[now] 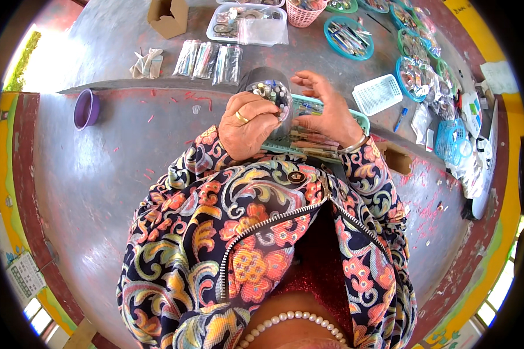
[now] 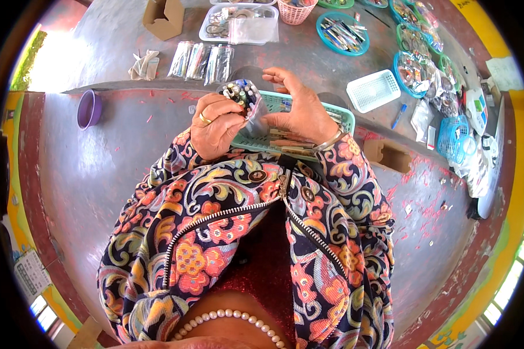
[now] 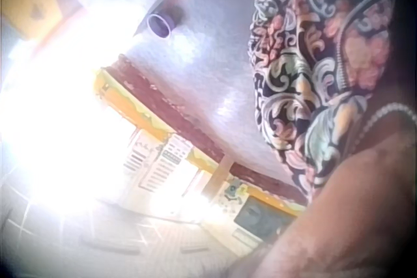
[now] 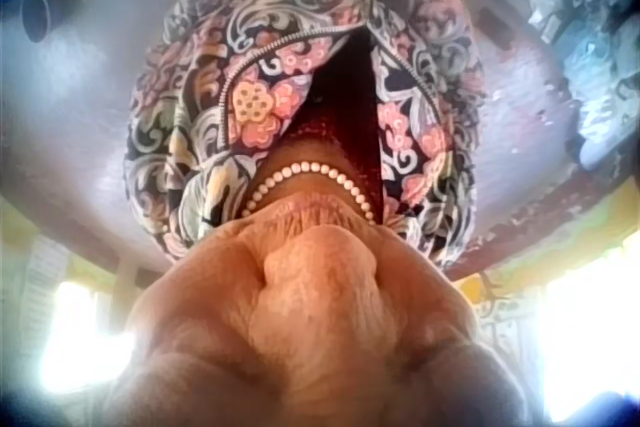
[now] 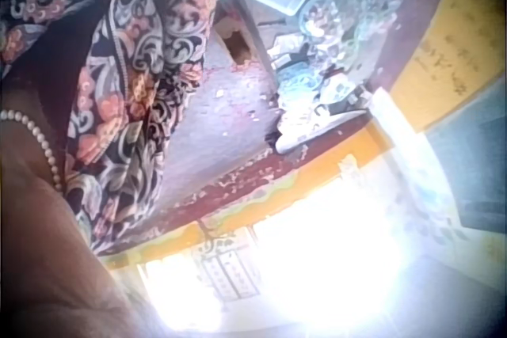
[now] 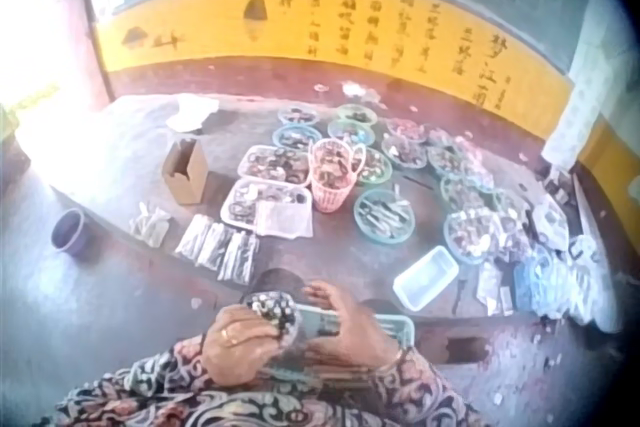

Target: The person organizes pens and markers from a white plastic basket into a light blue basket. They pick up the writing instruments one by one, inspect them, and place them into the new container. Finally, they place the sorted items into a clear plastic bag.

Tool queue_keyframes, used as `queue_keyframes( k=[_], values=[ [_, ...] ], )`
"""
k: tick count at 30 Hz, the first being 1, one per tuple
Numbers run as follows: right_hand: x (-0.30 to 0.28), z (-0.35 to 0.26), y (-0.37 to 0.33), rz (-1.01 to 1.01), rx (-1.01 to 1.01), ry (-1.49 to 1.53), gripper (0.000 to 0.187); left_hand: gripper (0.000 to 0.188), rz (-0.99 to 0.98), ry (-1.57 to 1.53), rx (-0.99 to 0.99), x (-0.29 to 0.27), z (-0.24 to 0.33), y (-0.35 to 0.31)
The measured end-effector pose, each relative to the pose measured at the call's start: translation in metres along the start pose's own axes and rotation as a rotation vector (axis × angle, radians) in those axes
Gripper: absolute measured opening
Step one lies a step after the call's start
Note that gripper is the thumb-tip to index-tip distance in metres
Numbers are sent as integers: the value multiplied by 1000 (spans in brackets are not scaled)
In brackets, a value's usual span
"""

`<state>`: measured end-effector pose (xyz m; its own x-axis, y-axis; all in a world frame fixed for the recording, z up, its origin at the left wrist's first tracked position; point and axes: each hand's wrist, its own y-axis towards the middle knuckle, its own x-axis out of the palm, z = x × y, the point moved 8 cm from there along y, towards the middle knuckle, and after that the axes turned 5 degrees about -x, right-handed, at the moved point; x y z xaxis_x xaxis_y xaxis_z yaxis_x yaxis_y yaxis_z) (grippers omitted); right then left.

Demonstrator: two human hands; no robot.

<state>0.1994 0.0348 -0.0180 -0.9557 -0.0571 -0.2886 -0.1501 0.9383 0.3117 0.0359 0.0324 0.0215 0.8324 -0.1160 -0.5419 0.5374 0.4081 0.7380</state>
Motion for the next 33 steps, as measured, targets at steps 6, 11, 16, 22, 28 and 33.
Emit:
queue_keyframes(
  k=[6, 11, 16, 22, 28, 33],
  values=[
    [46, 48, 0, -250, 222, 181, 90, 26, -11, 27, 24, -2, -3, -2],
    [59, 55, -4, -265, 321, 188, 85, 72, 112, -74, -233, -14, -32, -10],
    [55, 58, -9, -177, 379, 331, 75, 111, -86, -542, -645, 12, -79, -46],
    [32, 56, -10, 107, 446, 615, 67, 111, -156, -868, -766, 39, -76, -39],
    [12, 21, -15, 217, 414, 847, 58, 98, -216, -1296, -961, 62, -60, -26],
    [11, 23, -25, 269, 507, 710, 52, 82, -331, -1270, -1157, 76, -48, -26]
  ],
)
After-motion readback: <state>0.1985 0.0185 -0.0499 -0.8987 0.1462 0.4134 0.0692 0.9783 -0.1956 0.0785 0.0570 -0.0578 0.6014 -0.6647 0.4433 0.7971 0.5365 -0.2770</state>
